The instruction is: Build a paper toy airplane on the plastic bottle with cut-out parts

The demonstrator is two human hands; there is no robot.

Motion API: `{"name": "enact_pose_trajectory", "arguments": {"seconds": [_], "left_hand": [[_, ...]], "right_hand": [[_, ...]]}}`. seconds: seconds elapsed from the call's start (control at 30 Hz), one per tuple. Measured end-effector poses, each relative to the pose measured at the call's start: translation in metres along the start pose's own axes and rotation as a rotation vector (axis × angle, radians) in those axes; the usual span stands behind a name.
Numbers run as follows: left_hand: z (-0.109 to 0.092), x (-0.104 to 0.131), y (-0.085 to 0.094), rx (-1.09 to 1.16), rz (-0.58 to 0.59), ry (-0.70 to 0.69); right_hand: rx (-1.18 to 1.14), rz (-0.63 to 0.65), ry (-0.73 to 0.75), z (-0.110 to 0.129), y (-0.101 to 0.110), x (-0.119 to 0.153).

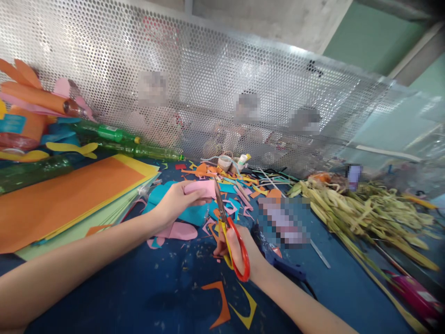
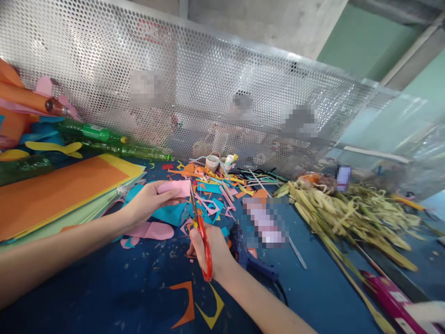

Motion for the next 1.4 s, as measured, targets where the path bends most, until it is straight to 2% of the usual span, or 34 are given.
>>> {"name": "enact_pose_trajectory", "arguments": {"seconds": [0.2,0.57,0.93,1.13,1.2,1.27,1.4], "left_hand": [[0.003,0.001,0.000,0.032,-0.016,0.021],[0.009,0.004,-0.008,0.062,0.026,0.074],[0.011,0.005,-0.009,0.062,0.030,0.076],[0.011,0.003,-0.009,0.059,0.044,0.061],[0.008,0.003,-0.009,0.024,0.046,0.057],[0.005,0.004,-0.008,-0.030,0.038,0.056],[0.000,0.004,-0.007,-0.066,0.037,0.059]], "right_hand": [[-0.015,-0.012,-0.022,-0.002,0.004,0.000],[-0.046,-0.035,-0.043,0.002,0.007,0.000],[-0.147,-0.085,-0.080,-0.002,0.007,-0.001],[-0.324,-0.251,-0.265,-0.013,0.023,-0.005],[-0.303,-0.286,-0.353,-0.023,0.031,-0.009],[-0.239,-0.265,-0.393,-0.034,0.036,-0.014],[-0.068,-0.148,-0.223,-0.038,0.039,-0.028]]}}
Point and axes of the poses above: each hand's wrist, its own x-axis away from the middle knuckle, its own y-axis out of the back of the hand, z = x × y, the point moved 10 cm from there along -x, towards the middle knuckle, and after that the axes turned 1 degree about y, right-handed, at the moved point
